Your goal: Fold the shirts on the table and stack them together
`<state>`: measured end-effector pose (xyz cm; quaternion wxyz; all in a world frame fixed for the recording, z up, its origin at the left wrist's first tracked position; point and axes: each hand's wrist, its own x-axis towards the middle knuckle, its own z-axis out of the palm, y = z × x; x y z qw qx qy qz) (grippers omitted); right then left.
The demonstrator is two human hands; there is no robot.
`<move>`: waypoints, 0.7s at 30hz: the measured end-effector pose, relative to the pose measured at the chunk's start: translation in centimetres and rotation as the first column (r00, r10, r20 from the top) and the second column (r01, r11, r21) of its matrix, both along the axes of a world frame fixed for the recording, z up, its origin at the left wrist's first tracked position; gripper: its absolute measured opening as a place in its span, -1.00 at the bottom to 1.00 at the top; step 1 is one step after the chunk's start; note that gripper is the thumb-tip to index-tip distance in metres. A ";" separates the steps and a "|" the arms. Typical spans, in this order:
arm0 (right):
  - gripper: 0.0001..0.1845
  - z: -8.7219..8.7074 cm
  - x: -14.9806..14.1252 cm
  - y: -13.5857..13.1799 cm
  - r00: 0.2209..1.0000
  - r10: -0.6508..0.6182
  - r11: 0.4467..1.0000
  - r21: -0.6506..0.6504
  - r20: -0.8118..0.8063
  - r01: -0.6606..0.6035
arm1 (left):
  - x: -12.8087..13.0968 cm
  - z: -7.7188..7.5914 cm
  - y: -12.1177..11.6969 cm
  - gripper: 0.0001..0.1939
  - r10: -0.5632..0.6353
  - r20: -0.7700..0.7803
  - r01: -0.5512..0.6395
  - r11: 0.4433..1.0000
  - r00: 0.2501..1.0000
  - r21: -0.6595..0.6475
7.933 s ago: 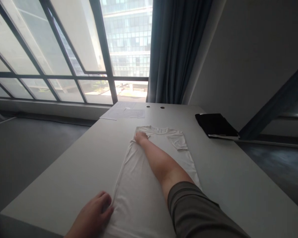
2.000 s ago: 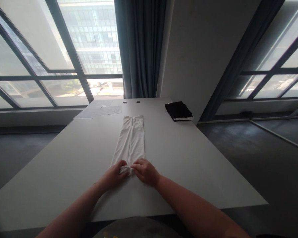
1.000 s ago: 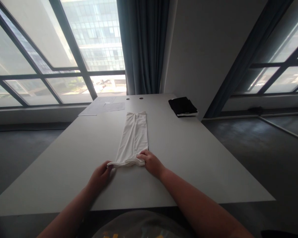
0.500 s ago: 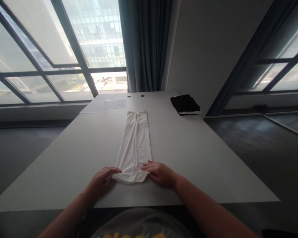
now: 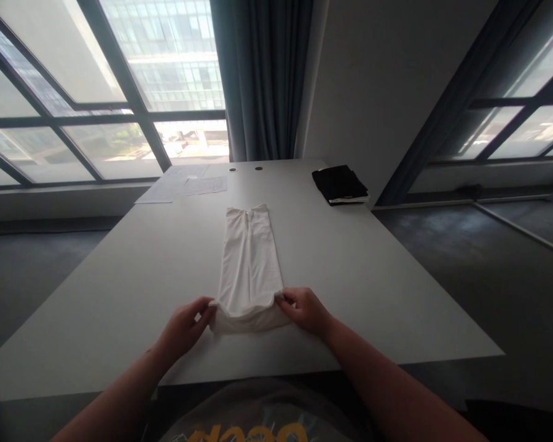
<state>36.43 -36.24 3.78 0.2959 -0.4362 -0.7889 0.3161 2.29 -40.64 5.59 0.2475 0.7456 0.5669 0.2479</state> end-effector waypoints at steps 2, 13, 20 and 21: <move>-0.52 -0.4 -0.6 2.6 0.995 -0.072 0.993 0.100 0.069 0.065 | 0.2 -0.8 2.3 -0.62 0.086 -0.061 -0.085 0.996 0.994 0.020; -0.77 -4.4 -0.1 6.4 0.966 -0.190 0.939 0.321 0.176 0.126 | -0.1 -3.4 6.5 -0.80 0.202 -0.135 -0.191 0.977 0.970 0.094; -0.77 -4.2 -1.1 7.1 0.975 -0.203 0.931 0.327 0.087 0.164 | -0.2 -3.3 6.8 -0.83 0.217 -0.029 -0.214 0.974 0.976 0.079; -0.83 -4.3 -1.2 7.3 0.977 -0.205 0.929 0.327 0.062 0.174 | -0.3 -3.4 6.8 -0.83 0.215 -0.019 -0.213 0.973 0.976 0.084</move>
